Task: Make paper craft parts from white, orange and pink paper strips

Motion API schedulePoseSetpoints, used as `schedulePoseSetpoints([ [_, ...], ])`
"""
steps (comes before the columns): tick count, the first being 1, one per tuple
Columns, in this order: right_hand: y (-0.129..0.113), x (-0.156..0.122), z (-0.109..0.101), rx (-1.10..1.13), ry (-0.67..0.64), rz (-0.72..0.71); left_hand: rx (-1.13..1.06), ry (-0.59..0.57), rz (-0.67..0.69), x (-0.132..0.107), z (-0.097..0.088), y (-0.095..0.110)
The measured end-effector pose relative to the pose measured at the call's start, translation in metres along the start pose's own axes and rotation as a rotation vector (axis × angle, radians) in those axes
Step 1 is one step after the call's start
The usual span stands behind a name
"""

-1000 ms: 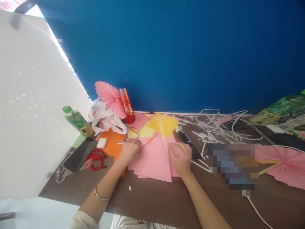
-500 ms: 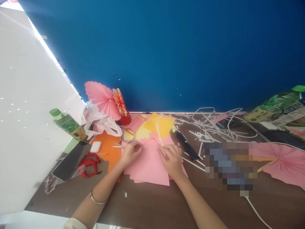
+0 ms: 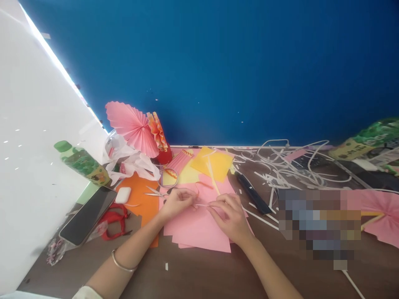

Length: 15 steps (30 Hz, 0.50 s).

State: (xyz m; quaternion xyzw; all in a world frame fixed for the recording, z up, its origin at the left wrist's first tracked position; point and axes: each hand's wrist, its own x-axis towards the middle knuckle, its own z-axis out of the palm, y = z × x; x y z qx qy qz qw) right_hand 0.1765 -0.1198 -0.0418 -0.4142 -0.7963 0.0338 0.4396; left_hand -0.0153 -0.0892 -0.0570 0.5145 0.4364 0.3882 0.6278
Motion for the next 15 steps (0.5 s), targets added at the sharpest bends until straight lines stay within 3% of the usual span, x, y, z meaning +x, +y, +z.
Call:
schedulePoseSetpoints([
  [7,0.0083,-0.0004,0.0005,0.031,-0.082,0.124,-0.003,-0.097,-0.021,0.0007,-0.0005,-0.0035],
  [15,0.0087,-0.0017,0.0031,-0.004,-0.13,0.132,0.11,-0.118,-0.073,-0.0023,0.0005,-0.0011],
])
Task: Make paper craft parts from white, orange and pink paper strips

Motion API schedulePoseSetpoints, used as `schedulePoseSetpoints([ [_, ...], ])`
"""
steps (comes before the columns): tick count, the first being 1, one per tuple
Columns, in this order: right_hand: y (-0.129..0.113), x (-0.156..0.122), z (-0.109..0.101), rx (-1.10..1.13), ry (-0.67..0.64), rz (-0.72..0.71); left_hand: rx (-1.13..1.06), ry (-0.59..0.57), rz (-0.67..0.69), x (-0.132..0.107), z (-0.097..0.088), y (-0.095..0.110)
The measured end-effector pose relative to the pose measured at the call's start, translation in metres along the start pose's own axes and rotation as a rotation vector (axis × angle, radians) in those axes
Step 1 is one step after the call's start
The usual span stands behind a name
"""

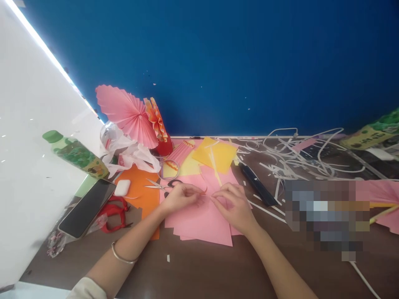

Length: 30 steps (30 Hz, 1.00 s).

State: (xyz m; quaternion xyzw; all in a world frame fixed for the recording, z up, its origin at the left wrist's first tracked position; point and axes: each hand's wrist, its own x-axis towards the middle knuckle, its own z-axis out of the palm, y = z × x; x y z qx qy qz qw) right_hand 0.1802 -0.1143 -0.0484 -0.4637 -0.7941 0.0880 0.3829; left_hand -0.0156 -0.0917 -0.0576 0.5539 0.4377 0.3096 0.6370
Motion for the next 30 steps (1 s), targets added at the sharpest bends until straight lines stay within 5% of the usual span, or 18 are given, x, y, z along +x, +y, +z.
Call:
schedulePoseSetpoints([
  [30,0.002,-0.002,0.009,0.025,-0.006,0.089,0.045,-0.047,0.026,0.001,-0.001,-0.007],
])
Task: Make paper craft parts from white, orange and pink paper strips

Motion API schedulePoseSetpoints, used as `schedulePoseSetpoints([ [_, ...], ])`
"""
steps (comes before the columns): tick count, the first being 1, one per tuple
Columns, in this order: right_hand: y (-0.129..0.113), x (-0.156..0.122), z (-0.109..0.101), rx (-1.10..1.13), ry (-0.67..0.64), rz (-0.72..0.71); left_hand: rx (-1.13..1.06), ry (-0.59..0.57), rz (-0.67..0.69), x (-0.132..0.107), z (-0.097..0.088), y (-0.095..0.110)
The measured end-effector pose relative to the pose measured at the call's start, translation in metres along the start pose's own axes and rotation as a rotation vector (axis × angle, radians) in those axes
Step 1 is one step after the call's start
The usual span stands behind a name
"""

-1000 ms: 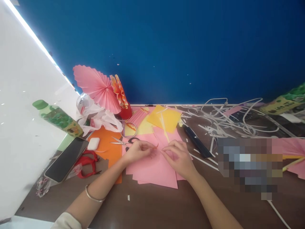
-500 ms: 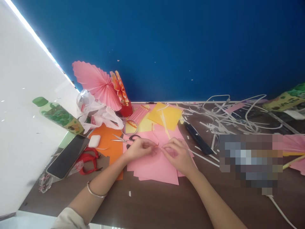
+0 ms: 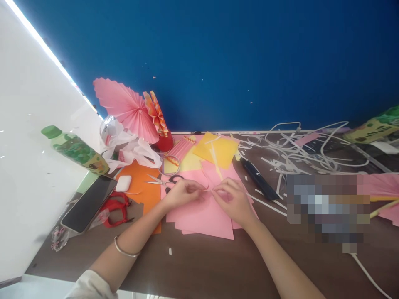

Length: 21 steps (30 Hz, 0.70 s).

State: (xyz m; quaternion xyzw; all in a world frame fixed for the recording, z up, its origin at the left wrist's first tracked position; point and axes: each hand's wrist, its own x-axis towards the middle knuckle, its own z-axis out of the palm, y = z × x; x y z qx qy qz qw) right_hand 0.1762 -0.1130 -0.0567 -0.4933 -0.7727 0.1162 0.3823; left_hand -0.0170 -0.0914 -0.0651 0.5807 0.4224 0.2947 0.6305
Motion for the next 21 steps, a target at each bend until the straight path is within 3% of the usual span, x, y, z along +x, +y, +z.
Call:
schedulePoseSetpoints([
  [12,-0.0021,0.002,-0.002,0.04,-0.022,0.035,0.038,0.01,0.008,0.0004,0.0006,-0.0007],
  [21,-0.0053,0.0017,-0.0034,0.075,-0.059,-0.027,-0.01,-0.038,0.052,0.0,-0.0002,0.007],
])
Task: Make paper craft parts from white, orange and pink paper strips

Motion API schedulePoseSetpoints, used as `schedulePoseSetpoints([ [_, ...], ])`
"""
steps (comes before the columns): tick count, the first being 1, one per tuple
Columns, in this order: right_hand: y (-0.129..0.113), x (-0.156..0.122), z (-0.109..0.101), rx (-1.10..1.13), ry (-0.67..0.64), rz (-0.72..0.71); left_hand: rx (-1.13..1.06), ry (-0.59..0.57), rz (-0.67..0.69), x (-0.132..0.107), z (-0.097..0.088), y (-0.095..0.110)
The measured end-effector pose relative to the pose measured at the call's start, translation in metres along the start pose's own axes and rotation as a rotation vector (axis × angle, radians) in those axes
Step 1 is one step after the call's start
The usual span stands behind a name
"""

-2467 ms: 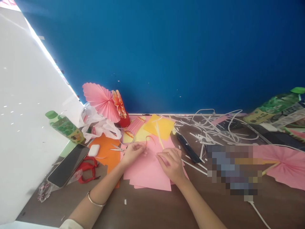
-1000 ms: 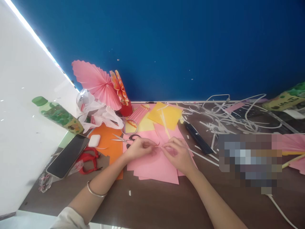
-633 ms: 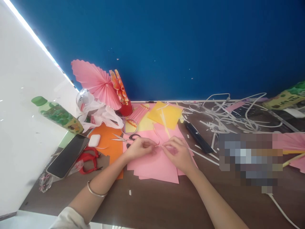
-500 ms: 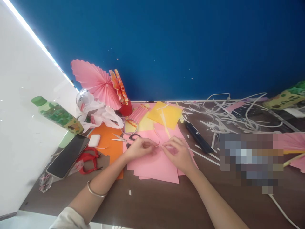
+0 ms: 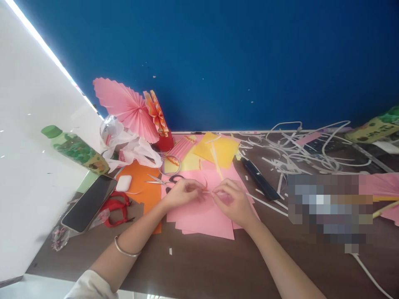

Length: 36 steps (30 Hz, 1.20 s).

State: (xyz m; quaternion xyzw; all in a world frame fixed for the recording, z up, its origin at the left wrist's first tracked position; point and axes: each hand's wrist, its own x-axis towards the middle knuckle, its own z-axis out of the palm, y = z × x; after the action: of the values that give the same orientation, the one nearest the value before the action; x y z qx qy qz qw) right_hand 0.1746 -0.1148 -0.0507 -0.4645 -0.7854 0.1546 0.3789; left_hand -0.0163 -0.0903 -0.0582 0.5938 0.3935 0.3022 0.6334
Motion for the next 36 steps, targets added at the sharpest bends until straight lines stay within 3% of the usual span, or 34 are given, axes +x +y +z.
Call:
schedulePoseSetpoints([
  [8,-0.005,-0.003,0.003,-0.042,-0.061,-0.136,0.005,0.109,0.015,0.004,0.001,-0.005],
  [11,-0.008,-0.003,0.001,-0.028,-0.072,-0.172,0.042,0.224,0.09,0.006,0.002,-0.011],
  [15,-0.007,-0.002,-0.003,-0.054,0.089,-0.165,0.175,0.527,0.26,0.004,0.002,-0.012],
  [17,-0.004,-0.002,-0.003,-0.083,0.205,-0.139,0.287,0.589,0.271,0.002,-0.001,-0.007],
  [21,0.003,-0.003,0.002,-0.115,0.335,-0.092,0.717,0.625,0.2,0.01,-0.017,0.011],
  [24,0.007,-0.004,0.005,-0.13,0.333,-0.076,1.133,0.586,0.177,0.033,-0.031,0.022],
  [26,0.009,-0.004,0.006,-0.132,0.325,-0.066,1.26,0.572,0.109,0.049,-0.037,0.025],
  [30,0.01,-0.004,0.005,-0.116,0.333,-0.04,1.306,0.556,-0.018,0.068,-0.038,0.023],
  [36,0.008,-0.005,0.007,-0.087,0.31,-0.012,1.175,0.567,-0.079,0.077,-0.034,0.014],
])
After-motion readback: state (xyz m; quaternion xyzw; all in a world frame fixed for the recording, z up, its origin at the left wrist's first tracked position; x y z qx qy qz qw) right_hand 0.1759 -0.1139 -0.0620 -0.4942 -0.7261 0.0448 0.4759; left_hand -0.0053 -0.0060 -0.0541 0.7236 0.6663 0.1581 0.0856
